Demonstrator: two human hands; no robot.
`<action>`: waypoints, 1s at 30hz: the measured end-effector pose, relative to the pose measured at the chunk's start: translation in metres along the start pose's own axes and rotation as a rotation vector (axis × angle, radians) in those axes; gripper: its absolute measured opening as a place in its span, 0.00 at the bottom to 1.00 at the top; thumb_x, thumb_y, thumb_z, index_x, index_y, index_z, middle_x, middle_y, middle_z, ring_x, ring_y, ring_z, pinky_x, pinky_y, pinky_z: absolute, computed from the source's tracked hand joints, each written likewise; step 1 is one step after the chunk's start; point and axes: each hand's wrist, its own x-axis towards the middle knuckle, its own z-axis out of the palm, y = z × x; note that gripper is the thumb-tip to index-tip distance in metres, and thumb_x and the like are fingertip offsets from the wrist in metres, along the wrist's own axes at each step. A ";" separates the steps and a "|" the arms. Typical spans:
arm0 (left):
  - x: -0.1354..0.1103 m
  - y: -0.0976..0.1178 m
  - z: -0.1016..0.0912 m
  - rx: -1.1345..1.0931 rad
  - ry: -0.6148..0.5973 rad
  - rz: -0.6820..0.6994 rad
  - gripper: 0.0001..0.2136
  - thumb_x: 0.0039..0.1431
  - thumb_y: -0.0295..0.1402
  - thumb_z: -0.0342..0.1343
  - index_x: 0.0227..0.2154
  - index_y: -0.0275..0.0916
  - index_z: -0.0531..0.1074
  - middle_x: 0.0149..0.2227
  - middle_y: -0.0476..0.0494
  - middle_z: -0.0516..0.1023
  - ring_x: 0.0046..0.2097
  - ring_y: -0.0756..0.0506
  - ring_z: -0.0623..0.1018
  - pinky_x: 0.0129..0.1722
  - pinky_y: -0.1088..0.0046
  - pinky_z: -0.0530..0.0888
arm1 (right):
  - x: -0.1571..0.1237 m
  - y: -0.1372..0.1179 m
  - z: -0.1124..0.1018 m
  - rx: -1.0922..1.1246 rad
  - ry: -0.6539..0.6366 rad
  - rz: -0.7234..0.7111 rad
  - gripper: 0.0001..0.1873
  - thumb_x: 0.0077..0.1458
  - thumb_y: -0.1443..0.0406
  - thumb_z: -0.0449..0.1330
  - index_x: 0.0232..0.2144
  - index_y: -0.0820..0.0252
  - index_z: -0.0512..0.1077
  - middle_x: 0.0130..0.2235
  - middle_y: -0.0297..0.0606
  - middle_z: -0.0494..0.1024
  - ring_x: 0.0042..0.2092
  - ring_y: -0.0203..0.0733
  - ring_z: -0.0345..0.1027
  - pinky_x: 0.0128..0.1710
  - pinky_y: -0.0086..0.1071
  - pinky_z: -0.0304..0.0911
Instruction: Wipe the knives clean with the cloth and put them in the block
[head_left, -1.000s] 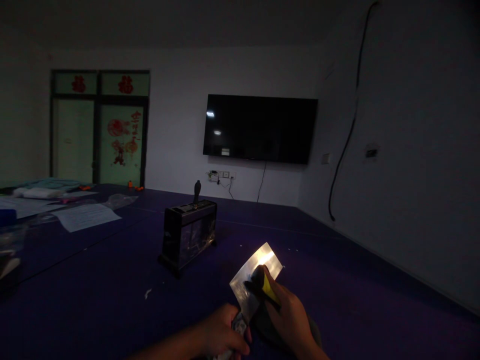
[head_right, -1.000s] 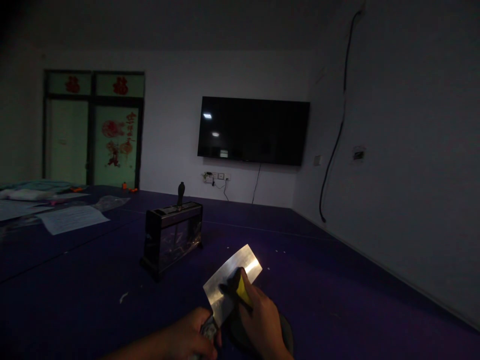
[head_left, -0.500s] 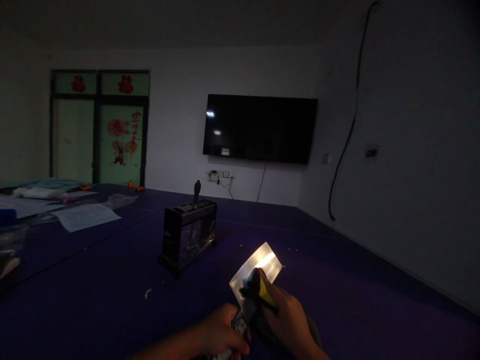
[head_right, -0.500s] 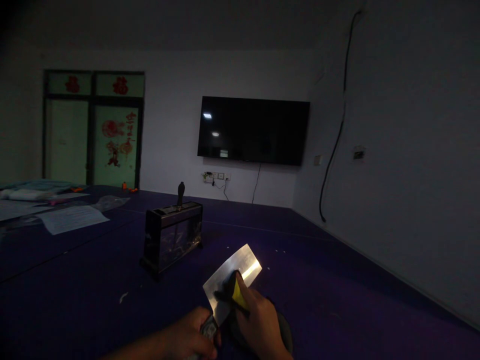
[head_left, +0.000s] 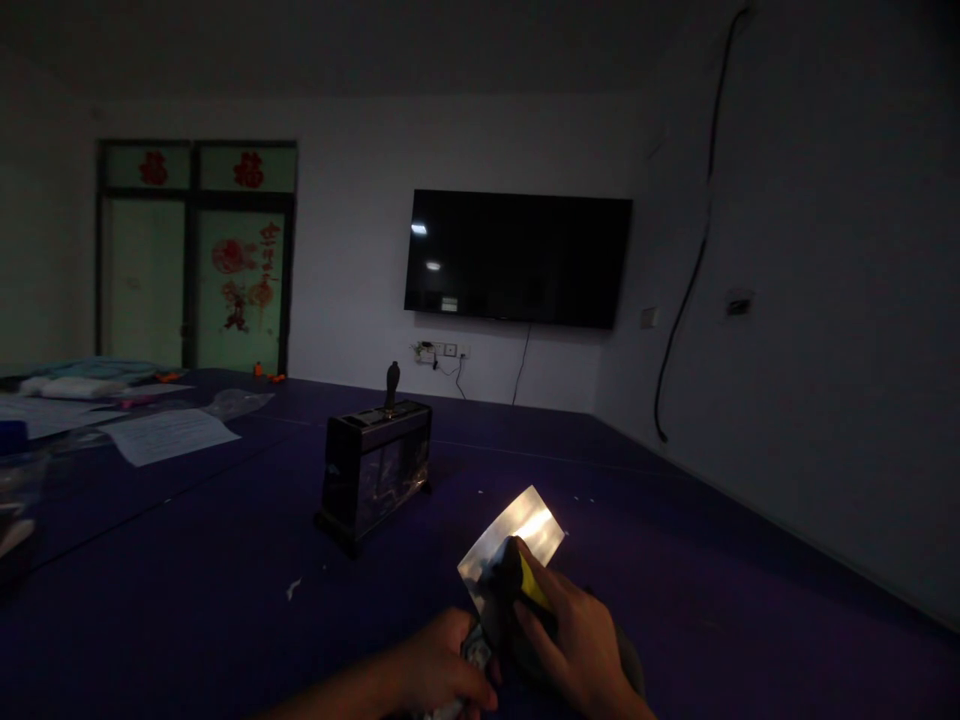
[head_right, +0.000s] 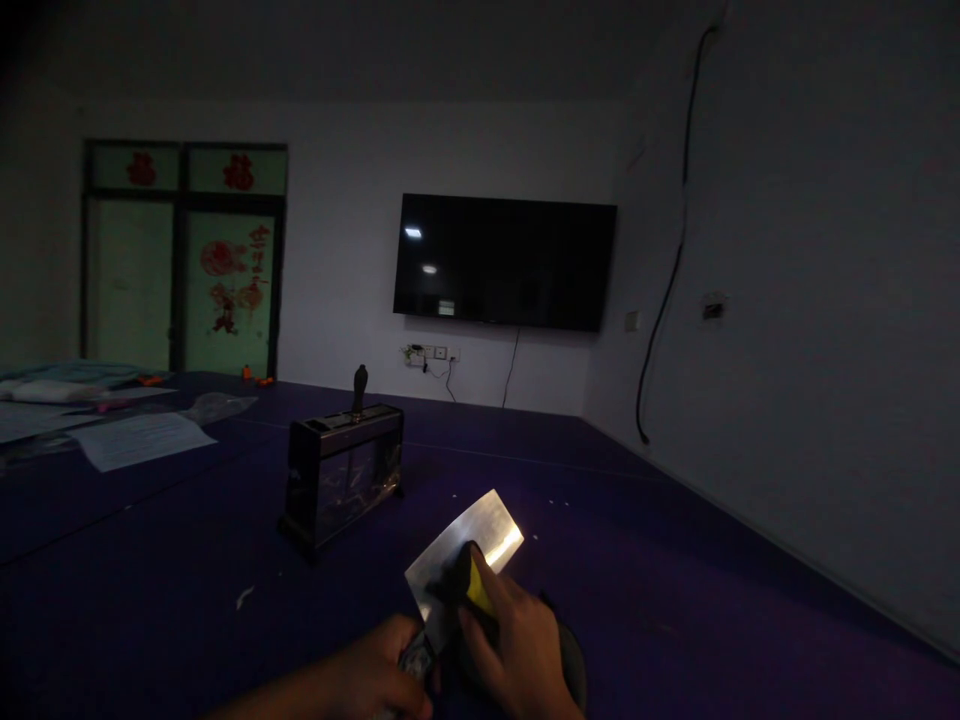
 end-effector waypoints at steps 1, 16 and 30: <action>0.000 0.000 0.000 0.009 0.004 -0.009 0.12 0.28 0.23 0.57 0.23 0.34 0.65 0.14 0.55 0.66 0.15 0.55 0.64 0.15 0.81 0.61 | 0.000 0.000 0.001 -0.007 0.022 -0.001 0.30 0.53 0.57 0.48 0.58 0.58 0.50 0.37 0.42 0.76 0.35 0.44 0.71 0.31 0.32 0.64; -0.002 0.003 0.001 0.084 -0.030 -0.007 0.11 0.29 0.23 0.57 0.23 0.34 0.68 0.14 0.55 0.66 0.17 0.55 0.65 0.16 0.81 0.61 | 0.003 0.018 0.012 -0.188 0.216 0.158 0.21 0.59 0.59 0.41 0.51 0.56 0.62 0.34 0.39 0.77 0.29 0.39 0.72 0.24 0.27 0.62; -0.009 0.013 0.002 0.150 0.001 -0.056 0.11 0.30 0.20 0.57 0.23 0.35 0.68 0.15 0.56 0.66 0.17 0.56 0.65 0.16 0.82 0.60 | 0.006 0.027 0.008 -0.030 0.196 0.393 0.21 0.58 0.59 0.41 0.53 0.51 0.59 0.43 0.39 0.74 0.39 0.43 0.71 0.29 0.29 0.63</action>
